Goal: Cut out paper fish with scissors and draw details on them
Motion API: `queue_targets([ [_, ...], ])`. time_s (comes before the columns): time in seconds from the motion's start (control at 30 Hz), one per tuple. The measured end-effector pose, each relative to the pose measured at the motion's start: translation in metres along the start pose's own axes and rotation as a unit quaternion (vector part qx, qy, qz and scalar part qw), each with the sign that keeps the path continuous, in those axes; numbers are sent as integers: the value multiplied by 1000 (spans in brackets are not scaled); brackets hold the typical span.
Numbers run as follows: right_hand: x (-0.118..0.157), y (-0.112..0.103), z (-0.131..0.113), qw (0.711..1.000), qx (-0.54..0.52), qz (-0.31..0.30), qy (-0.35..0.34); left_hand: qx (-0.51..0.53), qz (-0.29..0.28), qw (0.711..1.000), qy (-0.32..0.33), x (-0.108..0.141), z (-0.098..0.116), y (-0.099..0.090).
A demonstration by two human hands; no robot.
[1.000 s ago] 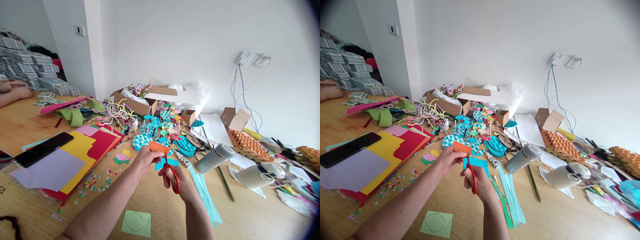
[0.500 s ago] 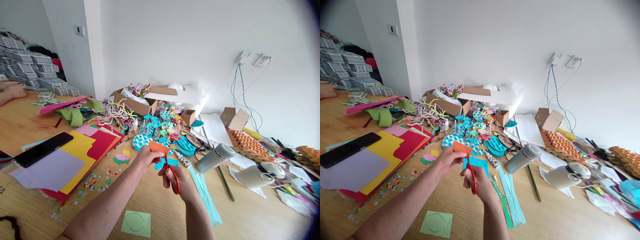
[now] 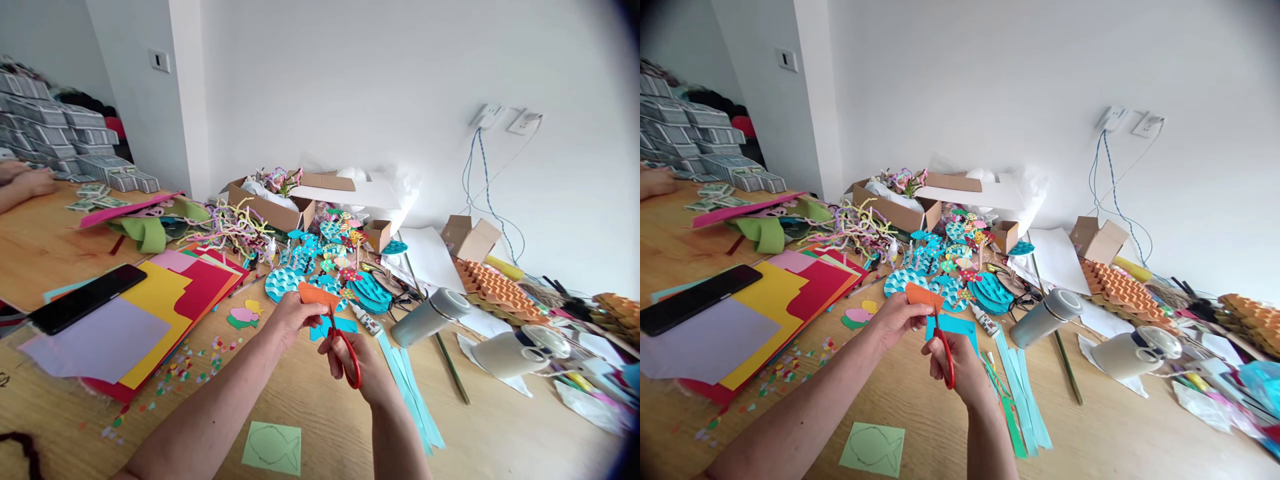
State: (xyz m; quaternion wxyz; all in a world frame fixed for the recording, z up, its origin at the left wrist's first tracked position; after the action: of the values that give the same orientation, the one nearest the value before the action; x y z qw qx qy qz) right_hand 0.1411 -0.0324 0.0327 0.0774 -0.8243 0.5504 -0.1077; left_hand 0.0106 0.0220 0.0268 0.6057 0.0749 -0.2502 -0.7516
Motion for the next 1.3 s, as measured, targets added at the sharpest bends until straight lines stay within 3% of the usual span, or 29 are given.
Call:
queue_targets([
  [0.27, 1, -1, -1, 1000, 14, 8, 0, -2, -25, 1000, -3, 3, 3, 4],
  [1.3, 2, 1, -2, 1000, 9, 7, -2, -21, -21, 1000, -2, 4, 5, 3],
])
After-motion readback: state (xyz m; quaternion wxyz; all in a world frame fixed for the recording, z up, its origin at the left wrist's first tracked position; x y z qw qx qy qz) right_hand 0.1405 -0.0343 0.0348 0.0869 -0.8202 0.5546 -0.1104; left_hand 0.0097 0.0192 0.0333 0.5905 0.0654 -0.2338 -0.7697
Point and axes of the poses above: each hand's wrist, its own x-axis away from the middle knuckle, its own y-axis out of the palm, z = x × y, the point moved 4 cm from there along -x, towards the middle knuckle, and after that the axes turned 2 degrees about -y, right-handed, at the moved point
